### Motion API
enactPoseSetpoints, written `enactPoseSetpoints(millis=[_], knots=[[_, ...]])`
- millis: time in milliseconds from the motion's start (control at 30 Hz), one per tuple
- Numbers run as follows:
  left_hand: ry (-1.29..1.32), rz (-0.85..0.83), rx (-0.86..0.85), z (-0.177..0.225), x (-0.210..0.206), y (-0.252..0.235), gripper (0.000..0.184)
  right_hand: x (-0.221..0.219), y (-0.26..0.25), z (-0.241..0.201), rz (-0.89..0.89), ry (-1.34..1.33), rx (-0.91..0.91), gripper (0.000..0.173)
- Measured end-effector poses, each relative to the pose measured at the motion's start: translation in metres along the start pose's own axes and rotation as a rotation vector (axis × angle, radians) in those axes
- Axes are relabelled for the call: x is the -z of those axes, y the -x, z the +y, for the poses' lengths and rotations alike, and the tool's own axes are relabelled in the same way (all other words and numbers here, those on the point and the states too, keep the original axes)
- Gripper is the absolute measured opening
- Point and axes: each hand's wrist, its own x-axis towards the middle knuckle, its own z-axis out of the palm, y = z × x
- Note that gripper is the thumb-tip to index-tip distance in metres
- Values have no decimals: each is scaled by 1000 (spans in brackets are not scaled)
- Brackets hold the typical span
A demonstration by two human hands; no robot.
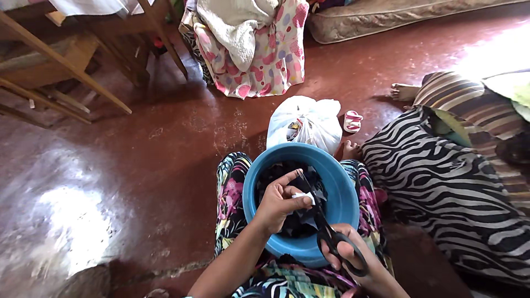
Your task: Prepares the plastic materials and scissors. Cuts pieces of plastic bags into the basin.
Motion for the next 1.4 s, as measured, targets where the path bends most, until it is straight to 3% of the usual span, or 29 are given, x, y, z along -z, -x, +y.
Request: enactPoseSetpoints(millis=[200,367,600,767,1400], knots=[[-96,87,-125,16,13,-3,66,6,6,-15,30,139,10,42],[-131,125,-235,33,23,-6,66,11,14,-18,28,407,-178,54],[-44,182,-245,28,15,-11,66,2,8,-11,4,433,-211,64],[-17,200,-213,26,16,-10,75,3,8,-11,26,432,-193,61],[8,130,-147,10,9,-10,75,1,5,-7,73,272,-154,41]])
